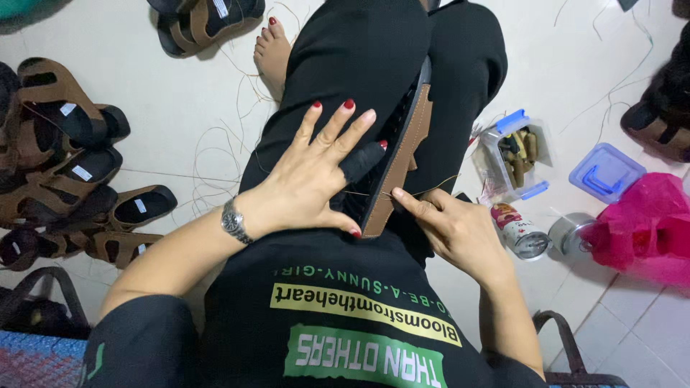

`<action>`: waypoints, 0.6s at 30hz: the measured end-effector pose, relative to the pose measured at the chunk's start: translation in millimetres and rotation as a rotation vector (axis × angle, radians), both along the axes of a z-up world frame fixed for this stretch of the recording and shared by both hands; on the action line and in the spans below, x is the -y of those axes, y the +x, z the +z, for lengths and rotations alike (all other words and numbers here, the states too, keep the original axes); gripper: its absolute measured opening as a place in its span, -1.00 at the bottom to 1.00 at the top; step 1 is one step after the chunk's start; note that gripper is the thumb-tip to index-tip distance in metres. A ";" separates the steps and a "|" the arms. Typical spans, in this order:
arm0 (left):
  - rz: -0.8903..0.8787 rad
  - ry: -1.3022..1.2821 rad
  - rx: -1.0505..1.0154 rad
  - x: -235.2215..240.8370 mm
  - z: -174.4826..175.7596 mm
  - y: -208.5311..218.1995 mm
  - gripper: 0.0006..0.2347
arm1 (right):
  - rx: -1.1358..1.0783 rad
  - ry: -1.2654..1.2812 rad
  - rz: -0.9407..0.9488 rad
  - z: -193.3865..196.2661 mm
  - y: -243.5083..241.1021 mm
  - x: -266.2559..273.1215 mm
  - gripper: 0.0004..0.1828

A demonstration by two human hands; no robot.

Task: The person sits on the floor and sews a brown sandal using a needle and thread. They repeatedly pull the thread through the sole and upper of the sandal, adjusting the sandal's position as needed.

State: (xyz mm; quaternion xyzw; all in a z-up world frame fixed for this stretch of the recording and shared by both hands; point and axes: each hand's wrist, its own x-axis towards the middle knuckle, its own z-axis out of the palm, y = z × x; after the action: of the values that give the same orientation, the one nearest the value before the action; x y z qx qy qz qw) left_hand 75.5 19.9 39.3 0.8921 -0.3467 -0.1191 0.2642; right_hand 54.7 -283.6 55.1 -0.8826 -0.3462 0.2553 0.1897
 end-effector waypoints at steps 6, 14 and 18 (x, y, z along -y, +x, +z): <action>-0.018 0.055 0.059 2.8 -14.6 0.2 -0.34 | 0.016 0.010 0.005 3.6 5.2 0.2 -0.40; -0.009 0.036 0.170 3.3 -21.7 -2.0 0.09 | 0.080 -0.152 0.049 18.4 8.3 -8.0 -0.37; -0.014 0.008 0.191 7.1 -25.9 -0.3 -0.16 | 0.145 -0.281 0.033 35.1 3.6 -22.0 -0.24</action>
State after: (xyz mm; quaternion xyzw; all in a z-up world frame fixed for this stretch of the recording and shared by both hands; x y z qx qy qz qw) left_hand 75.2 12.8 13.3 0.8980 -0.3760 -0.0369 0.2257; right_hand 58.3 -261.6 90.1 -0.9108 -0.3342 0.2398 0.0348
